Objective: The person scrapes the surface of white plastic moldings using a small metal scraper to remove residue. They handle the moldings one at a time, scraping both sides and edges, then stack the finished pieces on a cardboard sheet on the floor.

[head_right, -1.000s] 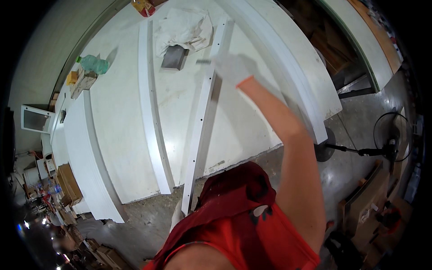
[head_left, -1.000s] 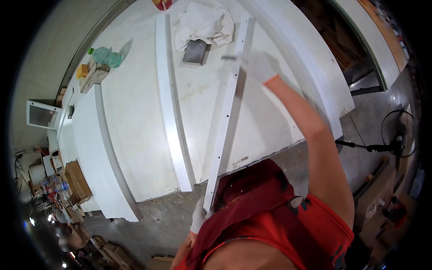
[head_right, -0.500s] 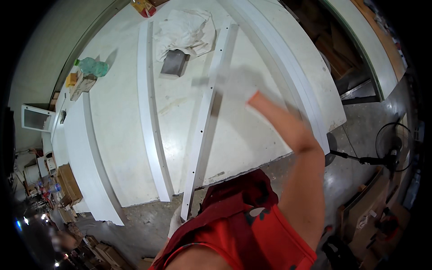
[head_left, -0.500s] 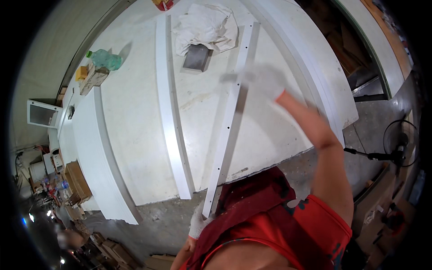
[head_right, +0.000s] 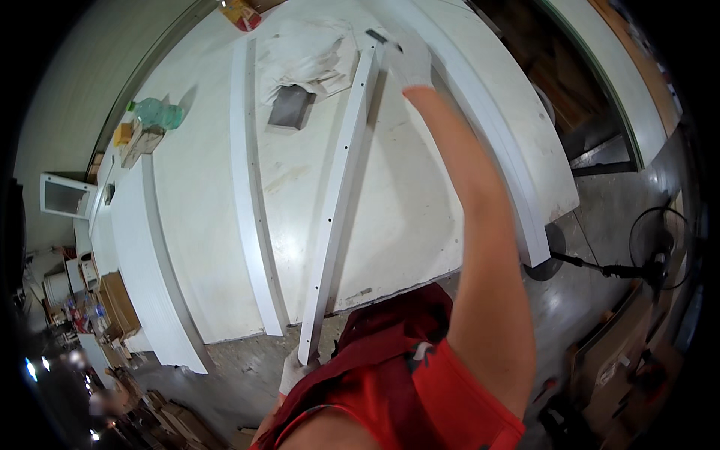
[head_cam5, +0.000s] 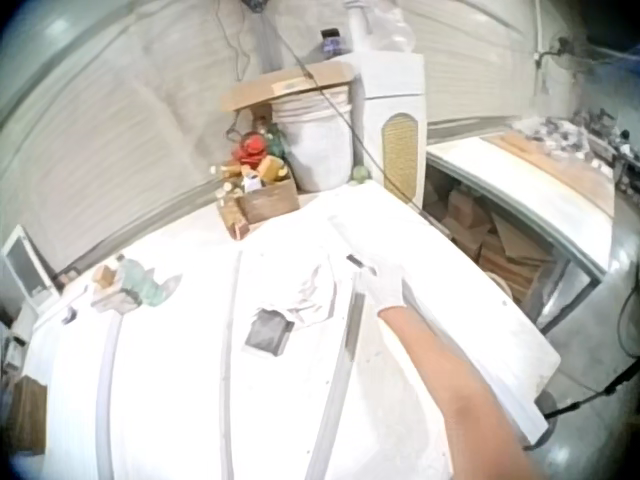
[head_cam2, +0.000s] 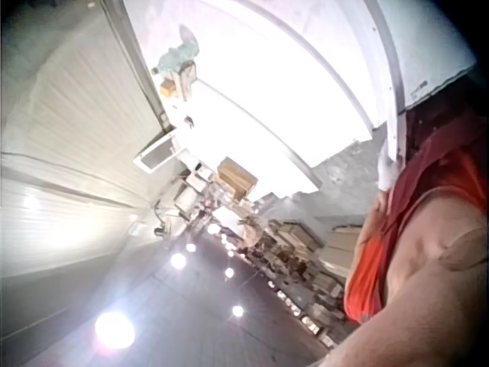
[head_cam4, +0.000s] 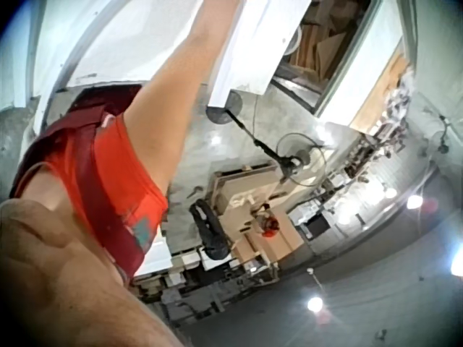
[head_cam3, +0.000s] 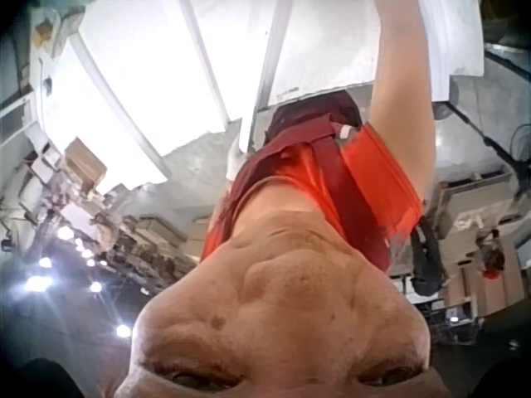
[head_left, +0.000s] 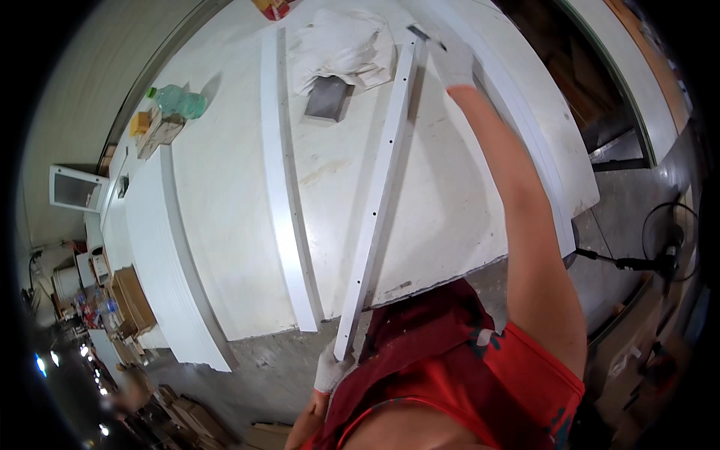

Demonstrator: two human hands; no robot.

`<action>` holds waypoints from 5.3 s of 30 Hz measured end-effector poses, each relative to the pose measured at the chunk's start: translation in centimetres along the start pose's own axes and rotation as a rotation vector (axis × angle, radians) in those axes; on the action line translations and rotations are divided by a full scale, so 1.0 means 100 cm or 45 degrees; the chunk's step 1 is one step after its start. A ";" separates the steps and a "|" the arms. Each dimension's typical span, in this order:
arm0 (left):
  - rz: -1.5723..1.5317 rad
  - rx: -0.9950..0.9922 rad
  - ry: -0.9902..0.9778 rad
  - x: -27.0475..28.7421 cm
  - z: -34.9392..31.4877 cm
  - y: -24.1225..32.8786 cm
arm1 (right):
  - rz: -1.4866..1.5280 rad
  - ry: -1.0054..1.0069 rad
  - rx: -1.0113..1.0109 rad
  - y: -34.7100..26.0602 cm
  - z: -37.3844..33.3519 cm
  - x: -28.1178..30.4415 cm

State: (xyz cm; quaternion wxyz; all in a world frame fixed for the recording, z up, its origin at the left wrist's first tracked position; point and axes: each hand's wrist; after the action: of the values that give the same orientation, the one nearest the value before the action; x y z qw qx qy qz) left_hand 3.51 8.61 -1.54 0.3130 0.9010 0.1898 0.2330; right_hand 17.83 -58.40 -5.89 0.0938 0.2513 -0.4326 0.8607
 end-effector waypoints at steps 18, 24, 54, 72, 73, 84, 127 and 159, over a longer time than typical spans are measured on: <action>-0.587 -0.091 0.014 0.027 -0.012 0.039 | 0.058 -0.227 -0.346 -0.028 -0.220 0.164; -0.814 -0.266 -0.080 0.038 0.018 0.070 | 0.113 -0.200 -0.362 -0.022 -0.225 0.167; -0.960 0.022 -1.056 -0.226 0.117 0.204 | 1.096 0.173 -1.285 -0.048 -0.312 0.322; -1.014 -0.168 -0.631 -0.091 0.076 0.171 | 0.451 -0.166 -0.790 -0.097 -0.298 0.295; -1.039 -0.163 -0.582 -0.080 0.072 0.163 | 0.374 -0.283 -0.490 -0.117 -0.293 0.283; -1.147 0.018 -0.359 -0.045 0.041 0.043 | 0.431 -1.133 0.705 -0.183 -0.362 0.169; -0.970 -0.032 -0.136 -0.007 -0.011 -0.019 | -0.929 -0.577 0.522 0.047 0.094 -0.043; -1.285 -0.487 -0.519 -0.041 0.045 -0.031 | 0.034 -0.971 1.010 -0.213 -0.402 0.200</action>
State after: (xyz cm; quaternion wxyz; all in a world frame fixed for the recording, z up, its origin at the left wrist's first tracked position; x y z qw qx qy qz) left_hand 1.98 6.73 -7.97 0.5729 0.6530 0.4864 -0.0934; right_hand -5.38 -14.72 -0.82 -0.1823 0.5558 -0.0817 0.8069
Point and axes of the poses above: each hand's wrist, its own z-axis towards the middle knuckle, its own x-axis out of the back of the hand, y = z × x, and after that the axes turned 3 degrees about -x, right-handed
